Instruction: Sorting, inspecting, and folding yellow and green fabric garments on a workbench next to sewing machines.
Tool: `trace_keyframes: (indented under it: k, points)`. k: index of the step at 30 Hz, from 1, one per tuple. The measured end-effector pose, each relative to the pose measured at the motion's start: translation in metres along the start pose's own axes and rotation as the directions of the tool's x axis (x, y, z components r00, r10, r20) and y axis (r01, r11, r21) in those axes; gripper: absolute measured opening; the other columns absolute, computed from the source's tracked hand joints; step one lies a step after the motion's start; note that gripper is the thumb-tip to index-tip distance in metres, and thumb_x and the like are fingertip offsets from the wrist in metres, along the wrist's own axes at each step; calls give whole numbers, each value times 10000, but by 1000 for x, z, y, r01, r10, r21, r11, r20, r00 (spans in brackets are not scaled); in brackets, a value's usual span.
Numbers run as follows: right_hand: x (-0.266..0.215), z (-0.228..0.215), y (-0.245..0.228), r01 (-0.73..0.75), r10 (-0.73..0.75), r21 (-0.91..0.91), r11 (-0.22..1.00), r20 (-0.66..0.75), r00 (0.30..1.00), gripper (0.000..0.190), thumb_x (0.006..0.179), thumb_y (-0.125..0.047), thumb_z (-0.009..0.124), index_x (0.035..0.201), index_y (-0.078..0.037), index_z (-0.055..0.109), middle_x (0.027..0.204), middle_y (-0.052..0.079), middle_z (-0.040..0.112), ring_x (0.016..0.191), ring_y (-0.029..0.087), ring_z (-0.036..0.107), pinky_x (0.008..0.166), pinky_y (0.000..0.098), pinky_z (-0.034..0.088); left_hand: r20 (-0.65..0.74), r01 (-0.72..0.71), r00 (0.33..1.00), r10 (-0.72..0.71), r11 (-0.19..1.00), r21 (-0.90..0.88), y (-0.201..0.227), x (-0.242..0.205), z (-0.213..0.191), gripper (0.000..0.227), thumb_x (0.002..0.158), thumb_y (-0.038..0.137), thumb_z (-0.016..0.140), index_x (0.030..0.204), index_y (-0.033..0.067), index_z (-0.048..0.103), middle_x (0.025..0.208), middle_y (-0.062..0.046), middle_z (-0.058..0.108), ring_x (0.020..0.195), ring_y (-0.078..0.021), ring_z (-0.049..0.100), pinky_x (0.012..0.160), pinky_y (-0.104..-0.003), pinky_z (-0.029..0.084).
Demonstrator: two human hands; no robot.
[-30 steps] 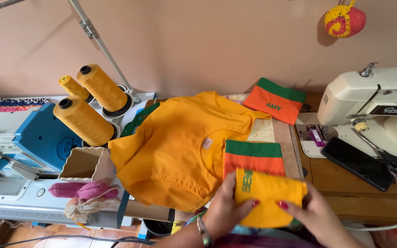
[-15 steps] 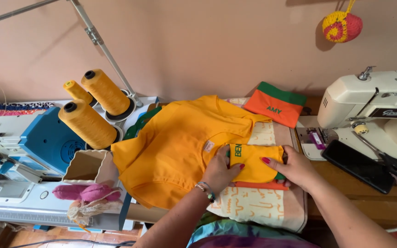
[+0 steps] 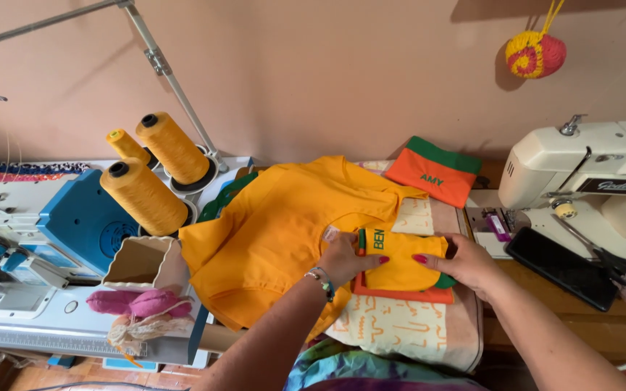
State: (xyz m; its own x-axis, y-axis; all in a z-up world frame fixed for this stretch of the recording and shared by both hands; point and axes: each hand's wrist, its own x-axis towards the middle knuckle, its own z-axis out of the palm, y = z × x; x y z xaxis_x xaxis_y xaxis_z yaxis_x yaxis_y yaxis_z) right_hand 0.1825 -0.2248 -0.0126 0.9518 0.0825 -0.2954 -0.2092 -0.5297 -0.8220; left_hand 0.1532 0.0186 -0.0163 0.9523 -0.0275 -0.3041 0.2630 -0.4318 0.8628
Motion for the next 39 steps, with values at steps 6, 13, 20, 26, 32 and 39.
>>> trace_keyframes:
  k: [6,13,20,26,32,39]
  points:
    - [2,-2,18,15,-24,431,902,17,1000,1043,650,-77,955,1543,43,430,1443,286,552,1316,437,556,997,548,526,-168,-322,947,275,811,-487,-31,3,24,856,707,5,900,1420,-63,432,1111,-192,694,1050,-275,667,892,-326,597]
    - [23,-18,-17,223,-108,600,768,-222,969,968,675,19,759,1575,-114,429,1456,79,551,1212,235,587,936,425,539,-255,-542,835,487,807,-235,38,38,7,749,759,134,855,1403,56,481,1305,-105,645,1176,-196,688,960,-307,613]
    - [113,-44,-58,438,-356,4,899,-578,735,752,1007,-275,694,1625,-162,280,1593,227,232,1434,477,370,1132,611,393,-99,-275,953,287,954,114,95,240,-2,872,957,495,595,1643,123,207,1483,-187,534,1370,-315,547,1094,-438,510]
    - [168,-25,-26,329,-389,-211,920,-589,709,447,1105,-216,523,1538,-159,425,1612,205,213,1468,448,346,1126,601,408,-53,-185,962,267,785,591,114,272,24,752,1050,540,244,1668,143,79,1646,-118,341,1541,-268,298,1242,-516,268]
    - [199,-18,8,89,-378,-482,872,-546,748,482,1115,-422,395,1562,-268,490,1678,178,255,1510,421,301,1151,587,368,-62,-219,955,289,833,508,91,294,44,672,1080,477,255,1665,171,127,1619,-209,326,1520,-394,298,1232,-515,285]
    - [203,-34,1,137,-616,-706,695,-485,621,441,1111,-406,479,1486,-209,603,1658,178,401,1551,408,280,1082,609,466,-183,-275,787,589,600,751,73,291,-3,570,1041,568,310,1467,247,510,1309,-67,644,1241,-327,634,1058,-539,441]
